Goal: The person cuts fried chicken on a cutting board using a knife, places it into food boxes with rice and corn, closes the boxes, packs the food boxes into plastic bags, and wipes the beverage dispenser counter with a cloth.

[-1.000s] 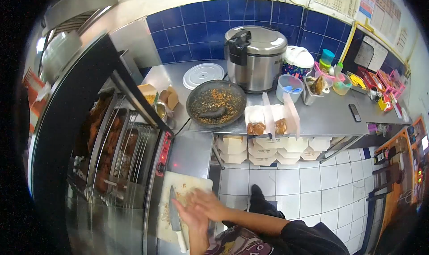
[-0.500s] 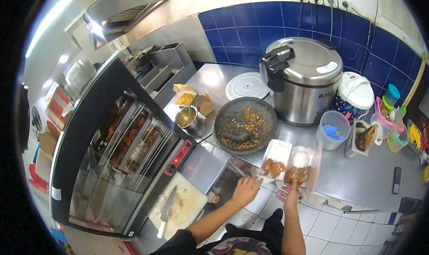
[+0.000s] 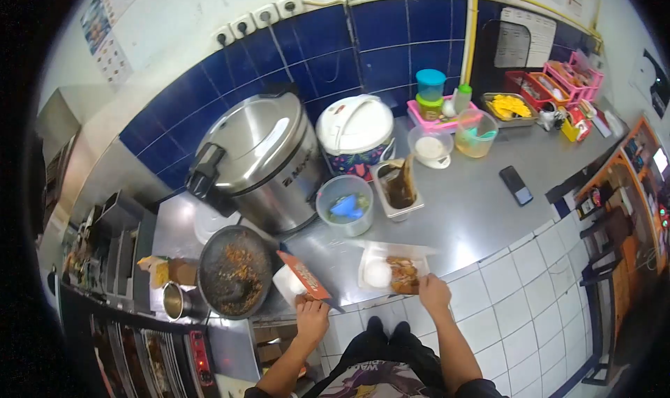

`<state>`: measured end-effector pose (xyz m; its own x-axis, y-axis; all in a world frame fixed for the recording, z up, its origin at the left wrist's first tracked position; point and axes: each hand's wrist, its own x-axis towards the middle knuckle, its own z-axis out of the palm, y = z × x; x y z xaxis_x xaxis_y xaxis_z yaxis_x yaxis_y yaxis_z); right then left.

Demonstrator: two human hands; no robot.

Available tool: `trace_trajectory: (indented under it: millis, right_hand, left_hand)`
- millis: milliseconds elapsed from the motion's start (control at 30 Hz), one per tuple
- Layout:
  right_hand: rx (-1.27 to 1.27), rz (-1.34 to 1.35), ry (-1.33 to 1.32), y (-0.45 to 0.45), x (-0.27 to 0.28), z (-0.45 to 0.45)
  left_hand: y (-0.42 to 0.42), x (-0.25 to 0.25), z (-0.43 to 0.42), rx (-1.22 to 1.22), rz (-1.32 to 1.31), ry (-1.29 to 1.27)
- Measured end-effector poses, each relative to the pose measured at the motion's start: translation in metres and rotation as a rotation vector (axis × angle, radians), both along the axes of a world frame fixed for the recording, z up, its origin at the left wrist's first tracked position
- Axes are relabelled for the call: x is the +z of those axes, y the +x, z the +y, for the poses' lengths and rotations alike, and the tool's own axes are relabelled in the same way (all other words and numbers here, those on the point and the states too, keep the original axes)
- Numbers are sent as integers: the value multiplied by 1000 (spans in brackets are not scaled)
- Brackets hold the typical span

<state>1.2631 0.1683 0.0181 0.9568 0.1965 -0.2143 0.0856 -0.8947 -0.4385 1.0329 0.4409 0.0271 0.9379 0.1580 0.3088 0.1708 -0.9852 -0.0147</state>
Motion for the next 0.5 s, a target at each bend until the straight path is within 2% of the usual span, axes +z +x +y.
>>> trace_trajectory:
  millis: [100, 167, 267, 333, 467, 500]
  right_hand:
    - [-74, -112, -52, 56, 21, -35]
    - [-101, -150, -81, 87, 27, -57]
    - [-60, -208, 7, 138, 14, -100]
    - [-97, -167, 7, 173, 11, -125]
    - [-18, -220, 138, 248, 9, -178]
    - [-11, -195, 182, 269, 13, -191]
  left_hand:
    - [66, -10, -24, 25, -57, -108]
    - [110, 5, -52, 219, 84, -322]
    - [171, -15, -90, 181, 15, -316]
    - [214, 7, -133, 211, 48, -309]
    - [301, 2, -206, 247, 65, -435]
    - [327, -4, -222, 241, -10, -430]
